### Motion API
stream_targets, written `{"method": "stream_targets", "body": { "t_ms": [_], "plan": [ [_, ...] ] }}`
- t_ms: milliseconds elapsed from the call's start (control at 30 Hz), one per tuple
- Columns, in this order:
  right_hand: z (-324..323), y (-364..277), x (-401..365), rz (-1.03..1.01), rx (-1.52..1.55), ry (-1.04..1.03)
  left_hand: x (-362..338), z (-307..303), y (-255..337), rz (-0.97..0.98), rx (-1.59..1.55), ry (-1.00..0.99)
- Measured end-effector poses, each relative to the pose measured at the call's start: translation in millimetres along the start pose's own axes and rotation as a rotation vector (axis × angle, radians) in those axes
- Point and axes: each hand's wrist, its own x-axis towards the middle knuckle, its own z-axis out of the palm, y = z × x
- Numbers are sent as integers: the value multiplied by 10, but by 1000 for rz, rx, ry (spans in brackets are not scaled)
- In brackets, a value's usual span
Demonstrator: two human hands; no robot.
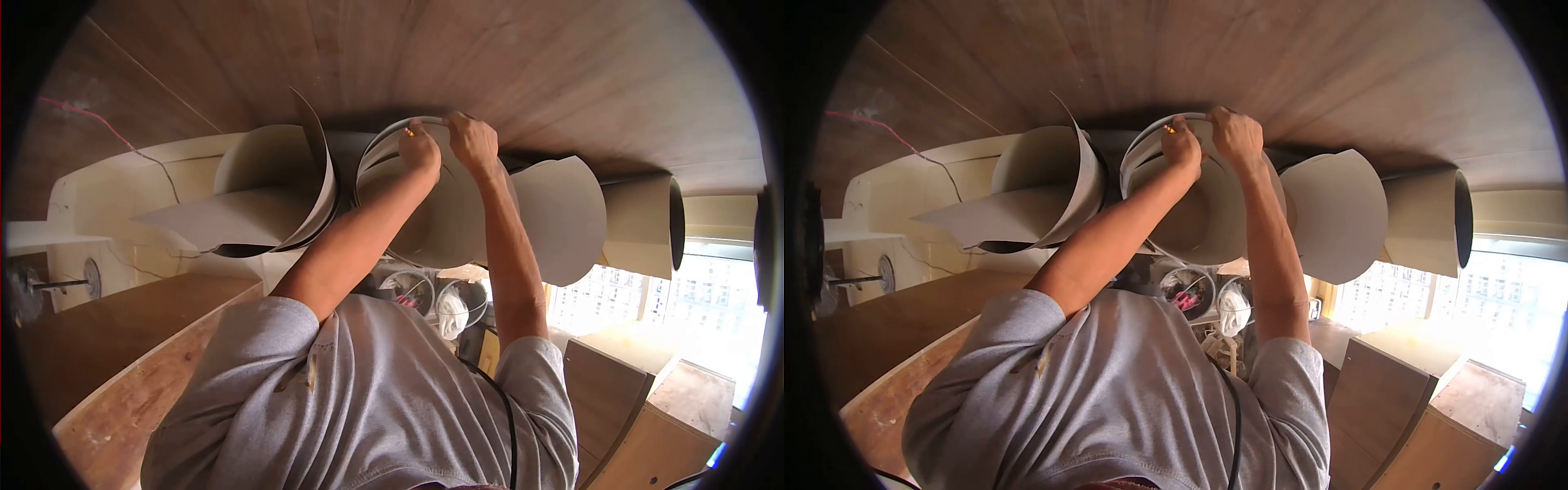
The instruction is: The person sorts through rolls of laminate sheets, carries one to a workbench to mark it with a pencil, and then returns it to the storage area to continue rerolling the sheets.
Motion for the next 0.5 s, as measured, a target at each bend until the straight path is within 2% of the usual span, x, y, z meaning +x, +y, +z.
{"method": "stream_targets", "body": {
  "t_ms": [167,233,300,433,500],
  "plan": [
    [-105,15,-36,-39,-34,88,-283,-44,251,-95,-1,-1],
    [-146,42,-32,-68,-32,182,-374,-89,389,-122,-27,-9],
    [-300,9,-1,-68,-54,184,-460,-163,493,-184,-128,-76],
    [-682,-81,137,-93,-115,197,-490,-185,570,-141,-170,-66],
    [-747,-117,208,-95,-100,187,-582,-175,760,-261,-199,0]
  ]
}}
